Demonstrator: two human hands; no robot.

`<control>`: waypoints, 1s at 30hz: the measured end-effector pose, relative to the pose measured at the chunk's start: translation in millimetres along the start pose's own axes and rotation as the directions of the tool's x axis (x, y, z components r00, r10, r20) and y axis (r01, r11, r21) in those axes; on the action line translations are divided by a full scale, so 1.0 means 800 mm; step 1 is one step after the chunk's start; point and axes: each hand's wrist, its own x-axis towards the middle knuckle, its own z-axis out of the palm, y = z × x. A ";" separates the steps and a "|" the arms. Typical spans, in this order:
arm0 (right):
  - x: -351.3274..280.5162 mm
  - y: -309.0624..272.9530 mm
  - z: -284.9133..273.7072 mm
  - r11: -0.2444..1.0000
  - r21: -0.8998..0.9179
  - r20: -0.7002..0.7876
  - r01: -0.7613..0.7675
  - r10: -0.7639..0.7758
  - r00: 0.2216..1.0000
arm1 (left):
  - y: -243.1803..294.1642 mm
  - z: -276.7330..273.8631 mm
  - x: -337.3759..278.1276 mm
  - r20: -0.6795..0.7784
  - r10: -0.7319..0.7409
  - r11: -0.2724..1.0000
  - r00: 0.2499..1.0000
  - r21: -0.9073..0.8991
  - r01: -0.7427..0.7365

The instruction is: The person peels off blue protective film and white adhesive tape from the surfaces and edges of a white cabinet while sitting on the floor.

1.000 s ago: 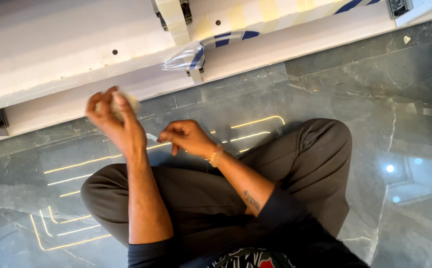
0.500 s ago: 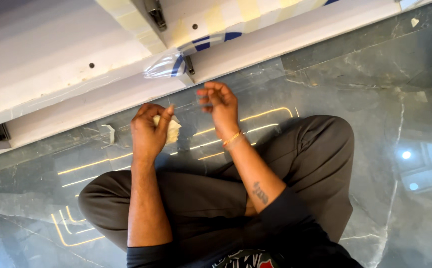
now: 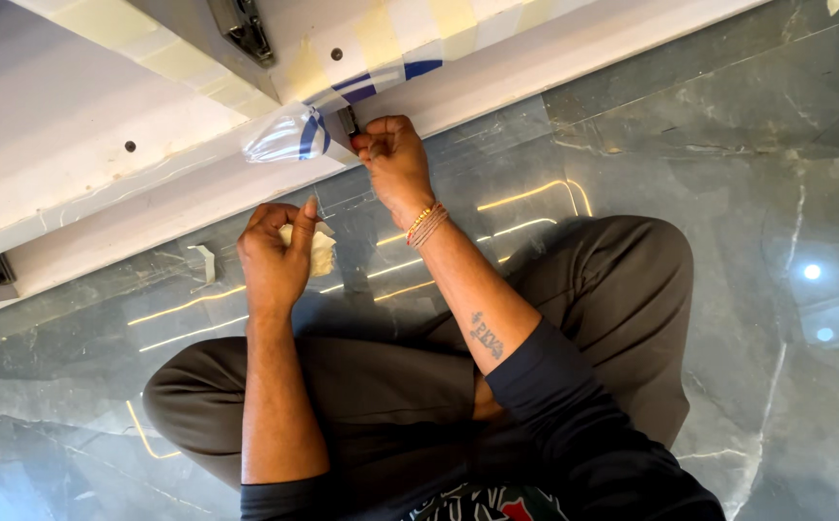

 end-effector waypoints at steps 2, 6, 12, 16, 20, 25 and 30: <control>0.001 -0.003 -0.006 1.000 -0.005 0.040 0.030 -0.030 0.999 | 0.001 0.001 0.000 0.005 0.009 1.000 1.000 -0.002 -0.009; -0.001 -0.006 -0.006 0.999 0.032 0.076 -0.014 0.011 0.997 | 0.002 -0.002 0.001 0.001 -0.006 1.000 1.000 -0.007 0.006; -0.012 0.003 0.011 0.993 -0.014 -0.024 0.117 -0.117 0.993 | -0.002 -0.009 -0.002 -0.021 0.027 0.999 0.999 -0.017 -0.028; -0.008 -0.004 -0.005 0.997 0.080 0.019 0.019 -0.020 1.000 | 0.001 -0.010 0.001 -0.011 0.022 0.999 1.000 -0.049 -0.022; -0.013 0.002 -0.002 1.000 0.007 0.038 -0.017 0.017 0.999 | -0.002 -0.014 0.000 -0.038 0.042 0.998 0.998 -0.043 -0.044; -0.011 0.005 0.015 0.990 -0.122 -0.054 0.069 -0.076 0.996 | -0.004 -0.017 -0.001 -0.035 0.049 0.996 0.998 -0.067 -0.052; -0.019 0.005 0.011 0.916 -0.377 -0.005 0.134 -0.147 0.989 | -0.003 -0.021 -0.002 -0.039 0.038 0.995 0.999 -0.088 -0.041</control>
